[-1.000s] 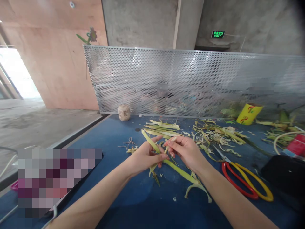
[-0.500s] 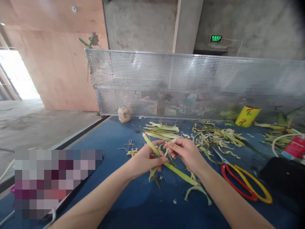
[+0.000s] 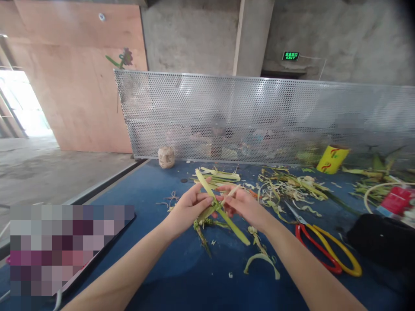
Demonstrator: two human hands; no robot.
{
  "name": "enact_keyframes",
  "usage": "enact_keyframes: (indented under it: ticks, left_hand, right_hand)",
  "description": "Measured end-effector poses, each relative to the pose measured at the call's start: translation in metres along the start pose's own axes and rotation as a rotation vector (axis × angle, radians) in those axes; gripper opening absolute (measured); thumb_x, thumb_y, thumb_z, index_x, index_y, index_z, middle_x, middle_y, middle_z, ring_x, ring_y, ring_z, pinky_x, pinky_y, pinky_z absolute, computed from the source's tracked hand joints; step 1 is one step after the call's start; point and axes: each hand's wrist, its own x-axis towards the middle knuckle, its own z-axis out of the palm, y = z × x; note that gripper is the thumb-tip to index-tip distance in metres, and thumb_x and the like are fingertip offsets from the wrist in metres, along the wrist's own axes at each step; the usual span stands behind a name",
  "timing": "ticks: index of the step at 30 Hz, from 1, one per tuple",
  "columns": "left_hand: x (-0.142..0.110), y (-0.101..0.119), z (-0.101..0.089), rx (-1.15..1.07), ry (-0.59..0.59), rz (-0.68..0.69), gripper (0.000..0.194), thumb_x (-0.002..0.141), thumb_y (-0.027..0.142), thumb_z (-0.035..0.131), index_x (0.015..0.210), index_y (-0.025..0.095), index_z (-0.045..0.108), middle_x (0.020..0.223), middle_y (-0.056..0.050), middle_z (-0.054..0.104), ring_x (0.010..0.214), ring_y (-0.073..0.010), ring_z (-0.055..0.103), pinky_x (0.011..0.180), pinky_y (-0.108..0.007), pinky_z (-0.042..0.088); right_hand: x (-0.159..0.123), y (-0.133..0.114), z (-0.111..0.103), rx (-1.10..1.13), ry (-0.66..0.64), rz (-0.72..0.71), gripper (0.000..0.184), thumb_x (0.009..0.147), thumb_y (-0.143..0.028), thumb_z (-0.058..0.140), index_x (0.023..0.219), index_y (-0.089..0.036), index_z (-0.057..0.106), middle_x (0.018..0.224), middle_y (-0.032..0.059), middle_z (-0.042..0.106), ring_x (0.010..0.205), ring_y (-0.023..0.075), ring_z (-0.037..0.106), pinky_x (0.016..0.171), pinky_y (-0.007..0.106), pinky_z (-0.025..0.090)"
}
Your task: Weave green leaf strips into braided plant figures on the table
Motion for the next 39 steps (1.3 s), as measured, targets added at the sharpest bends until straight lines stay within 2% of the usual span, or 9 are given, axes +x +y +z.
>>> enact_keyframes:
  ticks: [5,12,18,20,23,26,32,37,39]
  left_hand:
    - [0.0,-0.001,0.003,-0.018,0.063,0.067,0.056,0.077,0.025,0.058,0.125,0.018,0.031,0.072,0.0,0.065,0.054,-0.0097,0.058,0.056,-0.023,0.045]
    - [0.001,-0.002,-0.001,0.002,0.06,0.064,0.064,0.073,0.02,0.062,0.128,0.022,0.028,0.113,-0.011,0.057,0.065,-0.0094,0.059,0.056,-0.022,0.045]
    - [0.004,-0.007,-0.006,0.072,0.073,0.098,0.081,0.065,0.013,0.068,0.131,0.022,0.021,0.121,-0.016,0.05,0.059,-0.0082,0.06,0.049,-0.021,0.044]
    - [0.004,-0.009,-0.007,0.114,0.116,0.085,0.084,0.064,0.014,0.069,0.132,0.021,0.019,0.116,-0.015,0.053,0.058,-0.0096,0.061,0.049,-0.022,0.045]
    - [0.003,-0.013,-0.007,0.151,0.1,0.011,0.085,0.066,0.017,0.069,0.133,0.015,0.017,0.08,-0.005,0.065,0.06,-0.0162,0.064,0.056,-0.028,0.049]
    - [0.003,-0.016,-0.007,0.141,0.07,-0.024,0.079,0.067,0.02,0.067,0.13,0.012,0.021,0.059,0.004,0.06,0.061,-0.0186,0.066,0.063,-0.033,0.051]
    - [0.002,-0.021,-0.004,0.138,0.045,0.001,0.076,0.069,0.021,0.065,0.13,0.017,0.019,0.058,0.006,0.056,0.058,-0.0185,0.065,0.059,-0.032,0.052]
    - [-0.008,-0.012,0.008,0.261,0.123,0.167,0.081,0.074,0.02,0.061,0.136,0.024,0.009,0.063,0.007,0.051,0.056,-0.0135,0.062,0.061,-0.03,0.051]
    - [-0.014,-0.006,0.011,0.281,0.09,0.214,0.078,0.077,0.021,0.057,0.137,0.024,0.007,0.063,0.006,0.051,0.056,-0.0128,0.061,0.062,-0.03,0.05]
  right_hand:
    - [-0.001,0.006,0.009,-0.05,-0.047,0.009,0.04,0.07,-0.039,0.065,0.104,-0.022,0.053,0.083,0.0011,0.057,0.068,0.0117,0.054,0.059,0.023,0.043]
    - [-0.002,0.006,0.017,0.101,-0.094,0.016,0.027,0.078,-0.037,0.056,0.098,-0.019,0.054,0.058,-0.0039,0.052,0.043,0.0069,0.044,0.04,0.02,0.034]
    - [-0.003,0.003,0.016,0.153,-0.066,0.045,0.037,0.073,-0.033,0.063,0.105,-0.021,0.051,0.052,-0.0088,0.044,0.038,0.0033,0.03,0.039,0.019,0.024]
    - [-0.003,0.004,0.016,0.087,-0.044,0.033,0.033,0.071,-0.035,0.064,0.098,-0.02,0.053,0.049,-0.0094,0.042,0.036,0.0033,0.028,0.038,0.019,0.023]
    - [-0.002,0.006,0.014,-0.009,0.036,-0.043,0.027,0.073,-0.037,0.061,0.092,-0.019,0.053,0.05,-0.0085,0.043,0.037,0.0044,0.032,0.038,0.02,0.024]
    - [-0.002,0.005,0.011,-0.09,0.049,-0.06,0.029,0.074,-0.038,0.059,0.096,-0.019,0.052,0.058,-0.0058,0.05,0.038,0.0041,0.034,0.038,0.02,0.025]
    - [-0.003,0.006,0.006,-0.138,0.054,-0.04,0.026,0.074,-0.038,0.058,0.089,-0.017,0.054,0.054,-0.005,0.05,0.037,0.0047,0.034,0.037,0.021,0.023]
    - [0.0,0.007,0.009,0.007,0.11,-0.076,0.026,0.07,-0.037,0.063,0.084,-0.018,0.051,0.049,-0.0065,0.052,0.031,0.0034,0.031,0.034,0.02,0.02]
    - [0.0,0.004,0.01,0.108,0.121,-0.063,0.028,0.07,-0.04,0.062,0.083,-0.019,0.049,0.047,-0.0079,0.05,0.028,0.0028,0.028,0.033,0.02,0.018]
